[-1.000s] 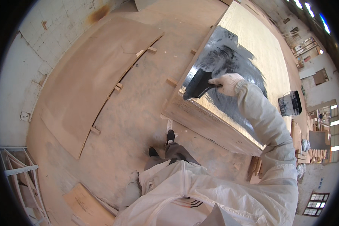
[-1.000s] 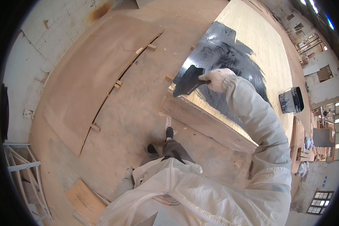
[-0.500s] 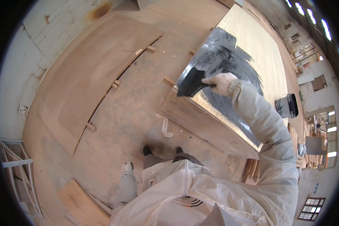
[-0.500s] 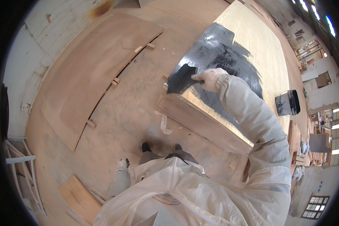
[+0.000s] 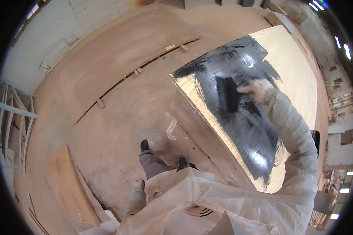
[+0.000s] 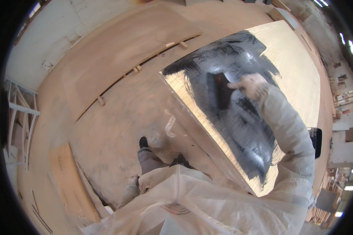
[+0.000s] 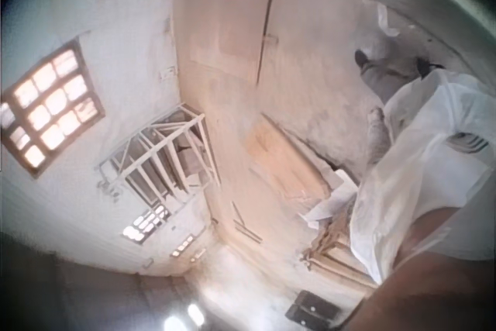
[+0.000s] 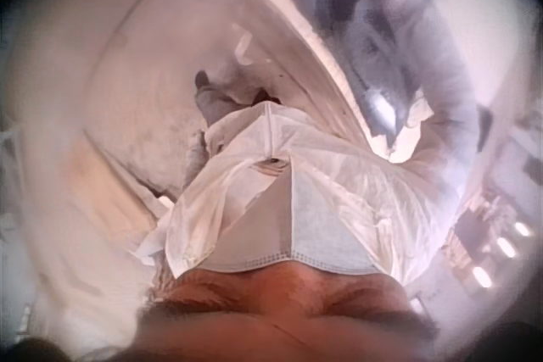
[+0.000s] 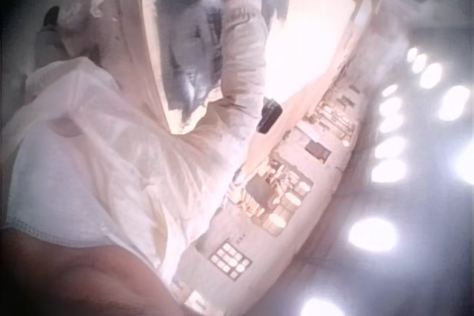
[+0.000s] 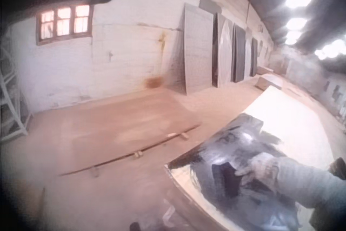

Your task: The person applies black paint to a large wooden board using a brush. They repeatedly dip the brush into a paint container and spread the paint across the surface in broad strokes, gradually covering more of the board.

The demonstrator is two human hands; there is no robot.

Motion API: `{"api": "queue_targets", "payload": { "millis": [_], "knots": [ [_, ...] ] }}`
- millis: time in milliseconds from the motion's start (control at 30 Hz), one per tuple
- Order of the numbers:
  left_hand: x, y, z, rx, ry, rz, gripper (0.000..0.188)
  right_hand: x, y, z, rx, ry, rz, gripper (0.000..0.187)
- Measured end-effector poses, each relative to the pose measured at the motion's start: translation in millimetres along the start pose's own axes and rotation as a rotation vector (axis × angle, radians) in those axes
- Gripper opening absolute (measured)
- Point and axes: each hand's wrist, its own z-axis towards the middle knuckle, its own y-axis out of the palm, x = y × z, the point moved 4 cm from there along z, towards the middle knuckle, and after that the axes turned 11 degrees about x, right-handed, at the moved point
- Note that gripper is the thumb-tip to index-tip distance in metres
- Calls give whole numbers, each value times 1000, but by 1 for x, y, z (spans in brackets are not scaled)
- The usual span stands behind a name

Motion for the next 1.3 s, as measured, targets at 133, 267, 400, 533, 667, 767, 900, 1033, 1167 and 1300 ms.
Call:
{"api": "queue_targets", "payload": {
  "millis": [133, 267, 400, 533, 667, 767, 900, 1033, 1167, 1300],
  "knots": [
    [-73, 20, -55, 71, 187, 263, 43, -58, -7, 87, -6, -119, 76, 60],
    [-128, 29, -121, 155, 20, 1, 47, -117, -36, 95, -7, -350, -95, 57],
    [-136, 23, -151, 195, -49, -139, 50, -54, -34, 60, -124, -424, -276, 56],
    [-163, 30, -156, 204, -68, -71, 48, -66, -33, 94, -86, -332, -148, 58],
    [-156, 32, -127, 165, -1, 71, 43, -94, -33, 96, -101, -244, -59, 60],
    [-121, 29, -111, 178, 36, -150, 37, -104, -43, 70, -181, -432, -399, 61],
    [-74, 23, -91, 81, -19, -552, 28, -111, -53, 107, -53, -350, -270, 63],
    [-55, 11, -89, 150, 34, -522, 28, -132, -59, 116, -88, -379, -351, 64],
    [-75, 7, -84, 152, -9, -503, 31, -141, -49, 97, -98, -610, -494, 57],
    [-84, 20, -100, 176, 102, -101, 37, -142, -53, 142, -21, -470, -274, 57]
  ]
}}
